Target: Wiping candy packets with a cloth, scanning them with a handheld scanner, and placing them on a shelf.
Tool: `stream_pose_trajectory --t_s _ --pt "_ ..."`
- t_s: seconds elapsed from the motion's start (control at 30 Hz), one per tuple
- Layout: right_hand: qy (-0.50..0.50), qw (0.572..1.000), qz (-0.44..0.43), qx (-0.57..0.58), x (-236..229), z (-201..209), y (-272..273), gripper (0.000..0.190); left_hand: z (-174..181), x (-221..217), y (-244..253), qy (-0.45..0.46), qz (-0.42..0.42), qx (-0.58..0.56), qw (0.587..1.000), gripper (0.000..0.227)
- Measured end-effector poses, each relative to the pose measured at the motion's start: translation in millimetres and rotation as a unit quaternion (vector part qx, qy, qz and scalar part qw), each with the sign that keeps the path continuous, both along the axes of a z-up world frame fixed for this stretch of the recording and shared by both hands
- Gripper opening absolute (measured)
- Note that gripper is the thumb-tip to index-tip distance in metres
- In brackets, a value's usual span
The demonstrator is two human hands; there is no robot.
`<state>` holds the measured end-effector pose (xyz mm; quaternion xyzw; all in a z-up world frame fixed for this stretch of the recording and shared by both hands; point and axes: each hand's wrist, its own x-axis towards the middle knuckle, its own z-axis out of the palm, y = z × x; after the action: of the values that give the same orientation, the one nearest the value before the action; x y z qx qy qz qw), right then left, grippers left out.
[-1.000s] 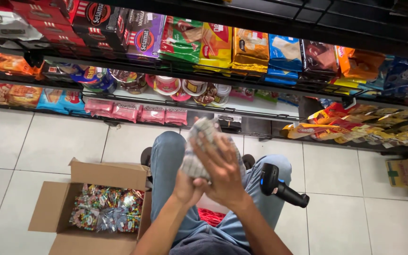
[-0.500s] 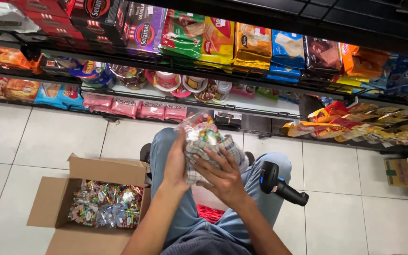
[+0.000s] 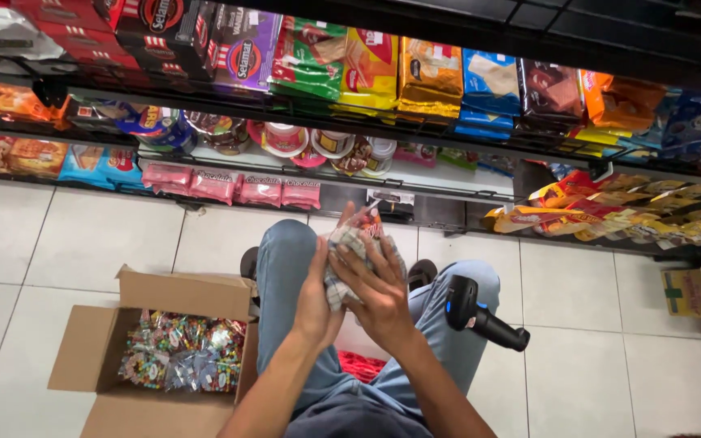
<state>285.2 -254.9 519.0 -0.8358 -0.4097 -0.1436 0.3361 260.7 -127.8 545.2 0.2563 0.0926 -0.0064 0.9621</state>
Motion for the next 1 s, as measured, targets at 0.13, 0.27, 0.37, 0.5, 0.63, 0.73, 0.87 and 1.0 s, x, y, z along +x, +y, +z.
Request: stream_pose_trajectory --t_s 0.13,0.27,0.37,0.5,0.63,0.73,0.87,1.0 --pt "0.019 0.995 -0.079 0.05 4 -3 8 0.056 -2 0 1 -0.04 -0.011 0.013 0.999 0.06" --pt "0.087 0.984 -0.101 0.117 14 18 9 0.048 -1 1 0 -0.014 0.009 0.034 0.999 0.062" --pt "0.178 0.962 -0.107 0.178 18 13 -4 0.052 6 0 12 -0.022 0.032 -0.094 0.995 0.062" --pt "0.333 0.912 -0.081 0.224 24 -15 -31 0.041 23 4 23 -0.062 0.059 -0.108 0.99 0.061" --pt "0.364 0.89 -0.165 0.221 19 -15 -41 0.041 -5 9 12 0.002 0.054 -0.085 0.995 0.063" --pt "0.206 0.947 -0.191 0.154 11 7 -36 0.047 -31 11 -1 0.097 0.067 -0.024 0.993 0.062" --pt "0.036 0.999 -0.03 0.022 4 25 -38 0.056 -88 5 -15 0.077 0.015 -0.115 0.99 0.075" --pt "0.151 0.984 0.09 0.007 0 43 -40 0.054 -48 7 -5 0.118 -0.016 -0.084 0.989 0.075"
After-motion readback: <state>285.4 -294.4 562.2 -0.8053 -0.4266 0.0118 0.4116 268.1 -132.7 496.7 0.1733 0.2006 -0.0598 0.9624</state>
